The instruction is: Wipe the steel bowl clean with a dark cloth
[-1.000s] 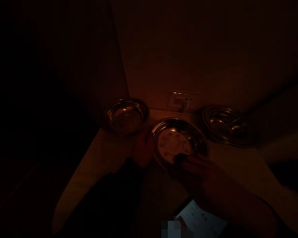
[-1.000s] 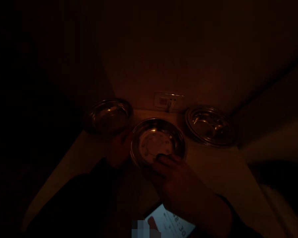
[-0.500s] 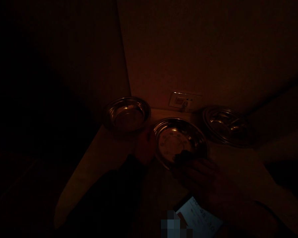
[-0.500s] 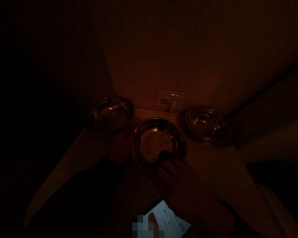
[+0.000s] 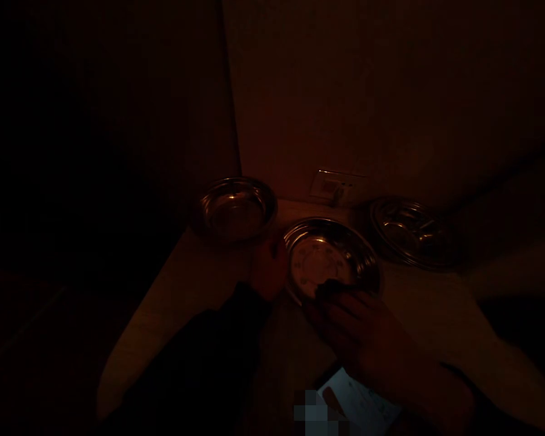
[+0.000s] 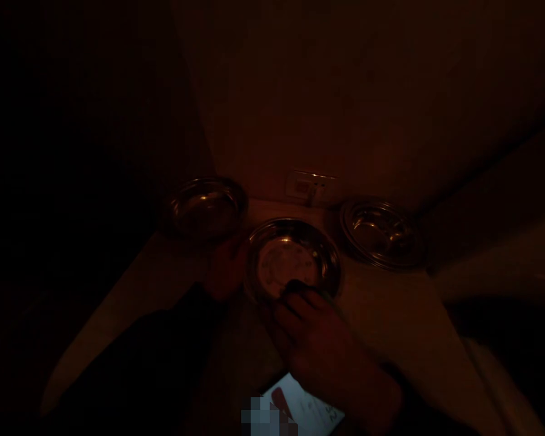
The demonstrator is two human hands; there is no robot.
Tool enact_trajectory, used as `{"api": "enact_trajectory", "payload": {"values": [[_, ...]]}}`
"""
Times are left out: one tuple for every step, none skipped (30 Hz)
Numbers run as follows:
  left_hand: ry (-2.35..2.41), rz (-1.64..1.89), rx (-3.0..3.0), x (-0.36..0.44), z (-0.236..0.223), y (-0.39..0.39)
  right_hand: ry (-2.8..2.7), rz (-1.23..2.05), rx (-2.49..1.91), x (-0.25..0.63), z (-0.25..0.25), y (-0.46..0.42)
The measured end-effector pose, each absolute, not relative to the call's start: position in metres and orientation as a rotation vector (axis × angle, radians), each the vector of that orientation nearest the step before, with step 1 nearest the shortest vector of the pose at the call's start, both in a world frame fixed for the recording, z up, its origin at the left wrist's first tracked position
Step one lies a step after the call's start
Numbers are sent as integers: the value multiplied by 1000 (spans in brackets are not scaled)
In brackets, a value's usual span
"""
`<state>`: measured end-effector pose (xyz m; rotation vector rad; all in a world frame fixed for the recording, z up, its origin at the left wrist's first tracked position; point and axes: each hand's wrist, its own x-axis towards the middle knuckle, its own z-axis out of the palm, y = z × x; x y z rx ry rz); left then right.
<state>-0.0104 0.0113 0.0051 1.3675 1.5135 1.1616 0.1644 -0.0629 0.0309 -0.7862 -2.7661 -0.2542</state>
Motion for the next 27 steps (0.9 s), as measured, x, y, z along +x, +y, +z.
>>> {"api": "enact_trajectory", "payload": {"values": [[1516, 1152, 1365, -10, 5, 11, -2776, -244, -795, 158, 31, -61], [1521, 1144, 1365, -10, 5, 11, -2783, -237, -801, 151, 30, -58], [1530, 1141, 1364, -10, 5, 11, -2790, -233, -824, 146, 30, -56], [1533, 1131, 1362, -11, 5, 11, -2792, -230, -831, 143, 29, -55], [1534, 1122, 1363, -12, 5, 11, -2789, -231, -837, 144, 28, -55], [1530, 1119, 1368, -13, 5, 11, -2783, -234, -833, 147, 28, -57], [1520, 1117, 1380, -14, 6, 11, -2775, -240, -819, 154, 27, -59], [1507, 1117, 1390, -14, 6, 11, -2765, -248, -808, 162, 27, -62], [1498, 1118, 1392, -14, 6, 11, -2754, -257, -804, 171, 27, -65], [1492, 1125, 1390, -14, 6, 11, -2742, -266, -804, 178, 26, -68], [1488, 1138, 1386, -13, 6, 11, -2735, -272, -804, 182, 26, -70], [1481, 1143, 1379, -12, 6, 11, -2735, -273, -804, 183, 27, -71], [1479, 1142, 1371, -11, 5, 11, -2736, -272, -804, 181, 27, -71], [1482, 1140, 1372, -10, 4, 11, -2740, -269, -808, 175, 27, -70], [1478, 1139, 1382, -9, 3, 12, -2749, -264, -813, 167, 27, -69], [1467, 1142, 1394, -9, 2, 12, -2751, -260, -820, 159, 27, -67], [1456, 1145, 1400, -9, 2, 12, -2762, -255, -843, 151, 28, -66], [1449, 1143, 1399, -10, 1, 12, -2772, -249, -852, 146, 28, -64], [1443, 1137, 1396, -11, 1, 13, -2778, -242, -856, 145, 27, -64], [1439, 1129, 1393, -12, 2, 13, -2786, -231, -850, 147, 27, -64], [1435, 1116, 1394, -13, 3, 13, -2786, -222, -833, 153, 27, -65], [1431, 1096, 1397, -14, 4, 13, -2780, -216, -812, 161, 26, -66], [1421, 1078, 1400, -15, 6, 13, -2778, -211, -789, 172, 26, -67], [1406, 1065, 1404, -16, 7, 14, -2751, -230, -763, 182, 26, -68], [1388, 1060, 1409, -16, 8, 14, -2741, -243, -749, 193, 27, -69], [1372, 1060, 1407, -16, 9, 14, -2737, -254, -735, 201, 28, -69], [1357, 1061, 1400, -16, 9, 14, -2736, -262, -728, 208, 28, -69]]}}
